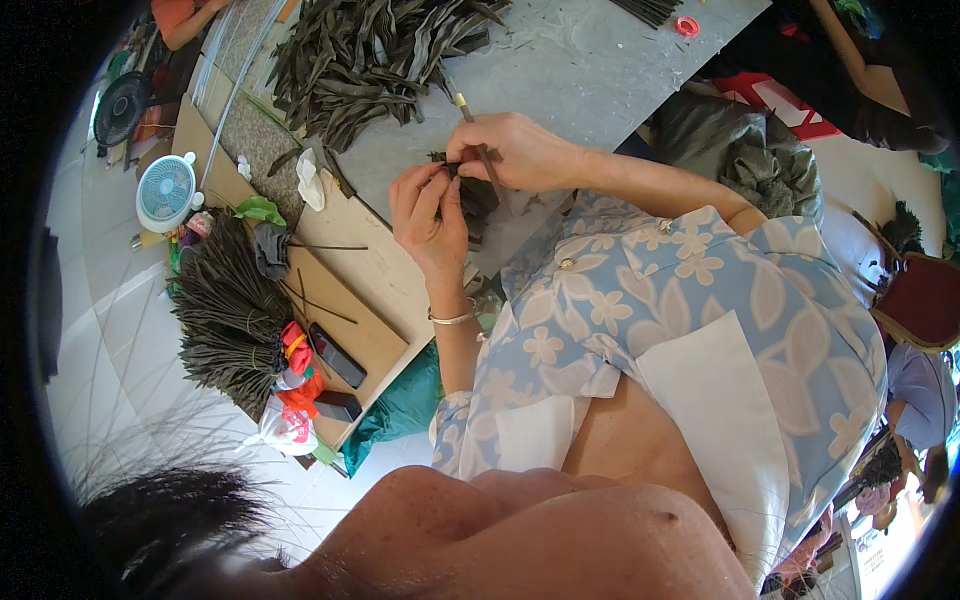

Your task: Assemble artificial leaf bunches by applying adhesive to stems and attaching individual leaf pieces.

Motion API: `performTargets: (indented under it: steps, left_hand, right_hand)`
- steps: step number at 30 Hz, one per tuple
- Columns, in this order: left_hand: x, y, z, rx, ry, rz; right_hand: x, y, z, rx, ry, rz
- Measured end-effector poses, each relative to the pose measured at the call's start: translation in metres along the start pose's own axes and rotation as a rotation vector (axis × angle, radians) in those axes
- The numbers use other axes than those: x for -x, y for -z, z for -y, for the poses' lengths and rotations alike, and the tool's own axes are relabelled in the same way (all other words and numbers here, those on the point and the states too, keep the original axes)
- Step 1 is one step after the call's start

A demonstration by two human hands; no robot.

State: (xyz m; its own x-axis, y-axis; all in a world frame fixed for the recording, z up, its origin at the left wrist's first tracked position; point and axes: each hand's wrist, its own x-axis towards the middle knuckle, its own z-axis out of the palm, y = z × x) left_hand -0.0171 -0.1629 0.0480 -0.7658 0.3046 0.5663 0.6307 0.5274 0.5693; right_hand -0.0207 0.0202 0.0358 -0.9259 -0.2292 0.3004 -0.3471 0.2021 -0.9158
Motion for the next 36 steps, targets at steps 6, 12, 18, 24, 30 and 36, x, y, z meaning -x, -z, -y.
performTargets:
  steps: [6, 12, 18, 24, 30, 36]
  left_hand:
    - [-0.001, 0.011, 0.005, -0.049, 0.013, -0.086]
    - [0.011, 0.009, 0.014, -0.274, -0.233, -0.009]
    - [0.043, 0.012, 0.010, -0.230, -0.135, 0.245]
    - [0.046, 0.000, 0.002, -0.111, 0.046, 0.093]
    - [0.050, -0.023, 0.008, -0.149, -0.113, 0.262]
    - [0.052, -0.021, 0.013, -0.181, -0.072, 0.292]
  right_hand:
    - [-0.004, 0.009, -0.001, -0.047, 0.008, -0.049]
    - [0.008, 0.014, -0.020, 0.218, 0.229, 0.068]
    - [0.034, 0.019, -0.040, 0.414, 0.270, 0.180]
    - [0.024, 0.022, -0.042, 0.455, -0.046, 0.149]
    - [0.024, 0.000, -0.044, 0.414, -0.321, 0.158]
    - [0.022, -0.013, -0.046, 0.406, -0.368, 0.122]
